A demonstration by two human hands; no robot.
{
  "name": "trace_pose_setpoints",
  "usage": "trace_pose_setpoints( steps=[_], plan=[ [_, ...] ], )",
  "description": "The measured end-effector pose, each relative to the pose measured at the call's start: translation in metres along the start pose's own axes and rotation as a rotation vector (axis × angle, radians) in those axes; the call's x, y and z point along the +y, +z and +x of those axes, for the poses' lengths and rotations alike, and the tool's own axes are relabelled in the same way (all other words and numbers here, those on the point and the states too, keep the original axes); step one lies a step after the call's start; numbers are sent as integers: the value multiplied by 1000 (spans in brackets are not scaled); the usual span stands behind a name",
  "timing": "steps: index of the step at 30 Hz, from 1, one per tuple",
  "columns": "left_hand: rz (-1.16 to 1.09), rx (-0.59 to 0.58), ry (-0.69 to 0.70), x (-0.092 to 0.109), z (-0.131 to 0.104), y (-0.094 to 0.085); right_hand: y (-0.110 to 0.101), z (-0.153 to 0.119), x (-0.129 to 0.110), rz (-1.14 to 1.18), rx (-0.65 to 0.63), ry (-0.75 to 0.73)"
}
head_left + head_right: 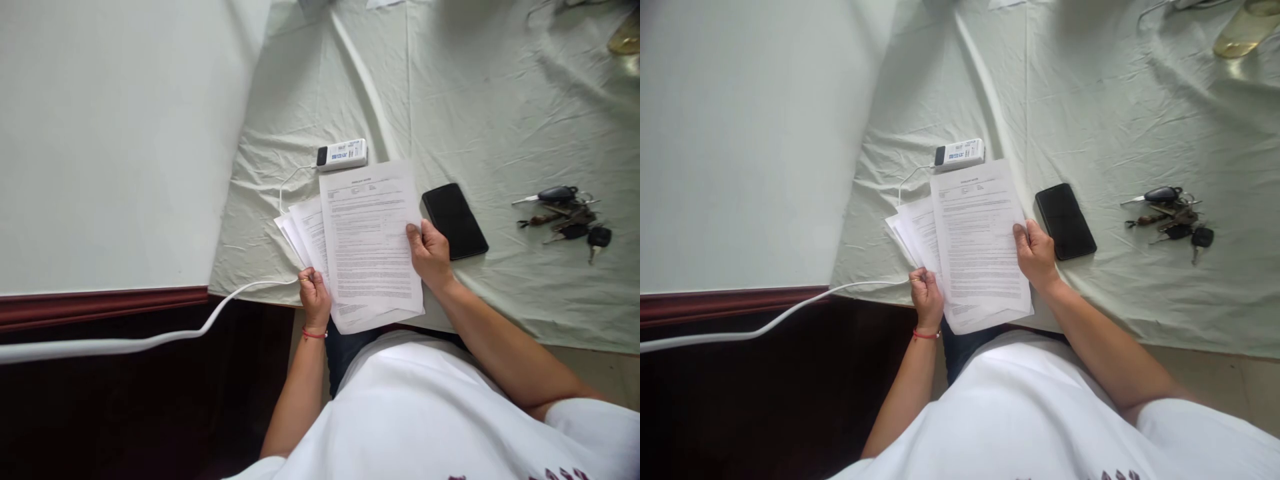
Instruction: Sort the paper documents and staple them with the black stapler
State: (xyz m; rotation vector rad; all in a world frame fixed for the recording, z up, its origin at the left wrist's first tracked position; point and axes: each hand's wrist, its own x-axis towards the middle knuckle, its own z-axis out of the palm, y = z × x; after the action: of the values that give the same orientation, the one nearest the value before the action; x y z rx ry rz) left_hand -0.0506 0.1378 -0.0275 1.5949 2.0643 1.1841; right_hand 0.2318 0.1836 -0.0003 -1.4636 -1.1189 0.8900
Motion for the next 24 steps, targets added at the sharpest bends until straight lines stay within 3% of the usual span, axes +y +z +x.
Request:
trace_pose_setpoints(
  steps=[10,24],
  plan=[
    [-46,-5,-50,0,-1,1,0,-1,-6,-98,-113,-59],
    [-75,-41,-34,8,-1,-2,2,-1,-5,-123,-147,-56]
  ],
)
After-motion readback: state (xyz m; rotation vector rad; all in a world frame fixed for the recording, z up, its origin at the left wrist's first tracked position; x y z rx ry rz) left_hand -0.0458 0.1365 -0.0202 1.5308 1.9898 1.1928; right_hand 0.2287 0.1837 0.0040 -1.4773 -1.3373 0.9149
